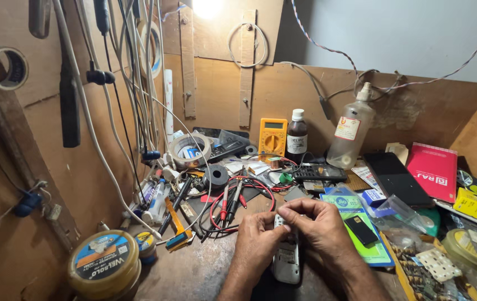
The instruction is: The person handles a small blue circuit board, turning it over and inspecting its components. They then pick up a white remote control, open its back cover, and remove the battery. The person places the battery and remote on the cluttered workbench.
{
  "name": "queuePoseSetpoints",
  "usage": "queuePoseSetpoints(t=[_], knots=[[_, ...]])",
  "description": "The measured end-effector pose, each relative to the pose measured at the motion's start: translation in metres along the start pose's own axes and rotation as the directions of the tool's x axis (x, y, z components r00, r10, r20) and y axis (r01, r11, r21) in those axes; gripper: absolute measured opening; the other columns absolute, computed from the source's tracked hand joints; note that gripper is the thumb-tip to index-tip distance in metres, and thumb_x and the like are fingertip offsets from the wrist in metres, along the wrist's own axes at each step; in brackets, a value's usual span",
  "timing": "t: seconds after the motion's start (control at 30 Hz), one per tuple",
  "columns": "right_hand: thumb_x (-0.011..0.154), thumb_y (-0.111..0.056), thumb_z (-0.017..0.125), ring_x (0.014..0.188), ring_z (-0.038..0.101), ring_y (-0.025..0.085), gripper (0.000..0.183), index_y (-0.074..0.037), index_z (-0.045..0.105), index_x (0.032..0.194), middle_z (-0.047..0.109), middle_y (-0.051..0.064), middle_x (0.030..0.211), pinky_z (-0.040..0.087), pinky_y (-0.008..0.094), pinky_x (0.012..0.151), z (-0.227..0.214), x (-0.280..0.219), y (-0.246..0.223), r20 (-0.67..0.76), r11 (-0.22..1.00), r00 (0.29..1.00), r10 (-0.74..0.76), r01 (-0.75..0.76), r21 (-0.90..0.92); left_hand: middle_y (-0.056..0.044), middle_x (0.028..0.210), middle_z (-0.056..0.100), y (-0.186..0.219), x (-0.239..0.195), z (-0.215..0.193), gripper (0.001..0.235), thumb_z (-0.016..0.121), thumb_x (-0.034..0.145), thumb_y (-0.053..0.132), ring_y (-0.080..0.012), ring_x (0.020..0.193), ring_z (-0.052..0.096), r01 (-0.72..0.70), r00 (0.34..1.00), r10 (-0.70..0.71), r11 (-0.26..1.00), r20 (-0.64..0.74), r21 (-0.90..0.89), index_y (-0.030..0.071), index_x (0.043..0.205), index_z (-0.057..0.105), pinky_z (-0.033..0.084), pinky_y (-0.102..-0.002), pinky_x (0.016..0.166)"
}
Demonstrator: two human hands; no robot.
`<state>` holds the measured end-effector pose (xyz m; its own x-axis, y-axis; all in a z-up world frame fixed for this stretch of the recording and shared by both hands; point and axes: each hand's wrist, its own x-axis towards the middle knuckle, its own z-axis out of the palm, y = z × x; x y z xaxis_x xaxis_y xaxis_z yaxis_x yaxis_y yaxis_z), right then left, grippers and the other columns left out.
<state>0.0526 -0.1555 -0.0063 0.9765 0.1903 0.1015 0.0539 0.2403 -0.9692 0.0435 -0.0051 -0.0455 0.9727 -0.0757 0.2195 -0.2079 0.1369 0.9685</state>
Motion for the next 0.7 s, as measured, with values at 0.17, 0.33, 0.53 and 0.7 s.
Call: queuePoseSetpoints(t=[0.17,0.33,0.53,0.7], knots=[[0.082,-0.001,0.079,0.063,0.065,0.012,0.011,0.006,0.077,0.09,0.073,0.009,0.077,0.053,0.027,0.057,0.003,0.001,0.006,-0.069,0.993,0.996,-0.056,0.048,-0.112,-0.007,0.077,0.078,0.0,-0.001,0.001,0.022,0.073,0.081,0.011,-0.0094,0.064,0.069,0.053,0.998,-0.053,0.999,-0.018,0.0,-0.005,0.096,0.079,0.054,-0.025,0.058],[0.083,-0.004,0.079,0.063,0.064,0.011,0.013,0.005,0.076,0.09,0.073,0.007,0.076,0.053,0.027,0.057,0.003,0.002,0.01,-0.081,0.986,0.993,-0.083,0.07,-0.15,-0.008,0.079,0.078,0.0,-0.001,0.001,0.023,0.073,0.082,0.01,-0.0096,0.065,0.069,0.057,0.998,-0.057,0.998,-0.009,-0.023,-0.006,0.097,0.079,0.055,-0.025,0.059],[0.09,-0.021,0.071,0.065,0.069,0.011,0.02,-0.001,0.075,0.093,0.077,0.004,0.078,0.056,0.026,0.059,0.002,0.003,0.002,-0.237,0.942,0.942,-0.238,0.165,-0.291,-0.008,0.085,0.08,0.0,-0.001,0.0,0.024,0.073,0.082,0.011,-0.0094,0.07,0.073,0.035,0.999,-0.035,0.998,-0.011,-0.047,-0.003,0.101,0.078,0.058,-0.023,0.064],[0.094,-0.025,0.069,0.059,0.065,0.013,0.024,-0.002,0.074,0.09,0.073,0.005,0.073,0.058,0.034,0.049,0.022,-0.017,0.001,-0.459,0.871,0.828,-0.322,0.069,-0.486,-0.013,0.085,0.076,0.012,-0.009,-0.003,0.027,0.07,0.087,0.011,-0.0184,0.065,0.074,0.084,0.995,-0.098,0.95,-0.033,-0.3,-0.005,0.108,0.073,0.062,-0.031,0.057]])
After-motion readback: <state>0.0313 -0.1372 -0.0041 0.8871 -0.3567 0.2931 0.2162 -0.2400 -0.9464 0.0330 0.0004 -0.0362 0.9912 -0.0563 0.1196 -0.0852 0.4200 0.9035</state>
